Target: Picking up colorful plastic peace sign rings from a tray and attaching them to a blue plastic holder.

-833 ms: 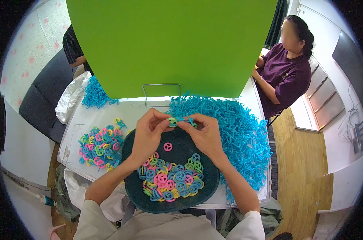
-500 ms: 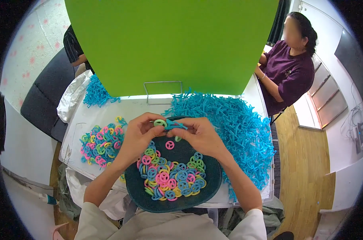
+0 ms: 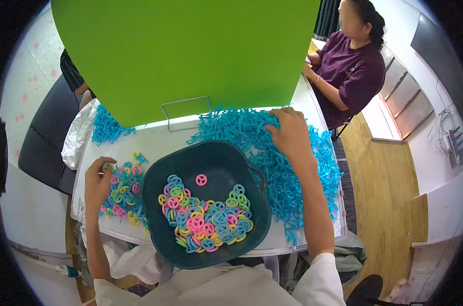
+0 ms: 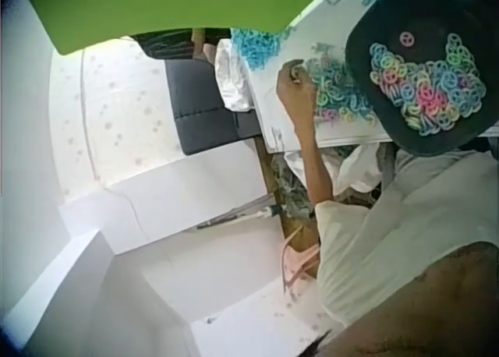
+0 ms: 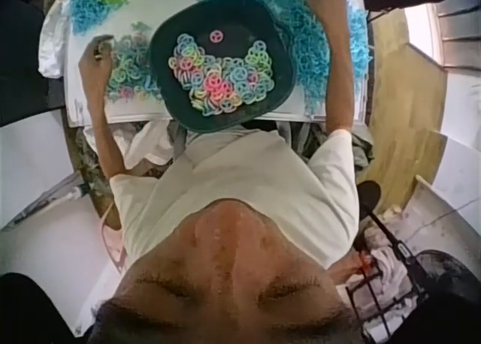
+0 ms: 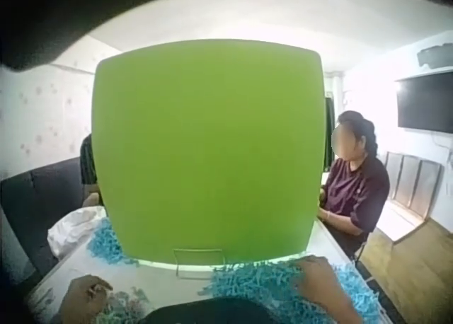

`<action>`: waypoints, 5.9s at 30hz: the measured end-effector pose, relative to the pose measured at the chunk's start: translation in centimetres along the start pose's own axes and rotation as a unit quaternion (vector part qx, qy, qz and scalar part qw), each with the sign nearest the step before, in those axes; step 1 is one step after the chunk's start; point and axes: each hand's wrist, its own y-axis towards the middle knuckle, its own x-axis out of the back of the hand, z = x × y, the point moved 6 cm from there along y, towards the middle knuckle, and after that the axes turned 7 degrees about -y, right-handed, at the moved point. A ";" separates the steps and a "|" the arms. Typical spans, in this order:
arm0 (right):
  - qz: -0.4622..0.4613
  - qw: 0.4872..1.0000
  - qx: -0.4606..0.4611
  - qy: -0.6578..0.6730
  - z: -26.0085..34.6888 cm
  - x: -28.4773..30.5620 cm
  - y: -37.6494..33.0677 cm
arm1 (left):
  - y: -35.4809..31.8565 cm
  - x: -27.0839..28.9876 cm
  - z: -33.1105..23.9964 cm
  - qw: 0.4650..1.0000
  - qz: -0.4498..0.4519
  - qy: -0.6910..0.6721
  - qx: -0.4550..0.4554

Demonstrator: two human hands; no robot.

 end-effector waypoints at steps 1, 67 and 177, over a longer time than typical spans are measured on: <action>0.026 0.994 -0.022 -0.105 -1.0 -1.1 -0.1 | -0.1 0.3 0.9 1.000 0.000 0.003 0.006; 0.123 0.889 -0.027 0.439 11.0 -4.0 -2.9 | 0.6 -14.9 -12.0 0.862 0.076 -0.487 -0.119; 0.117 0.933 -0.003 0.340 10.8 -3.0 -2.9 | 0.3 -15.6 -10.7 0.858 0.149 -0.492 -0.022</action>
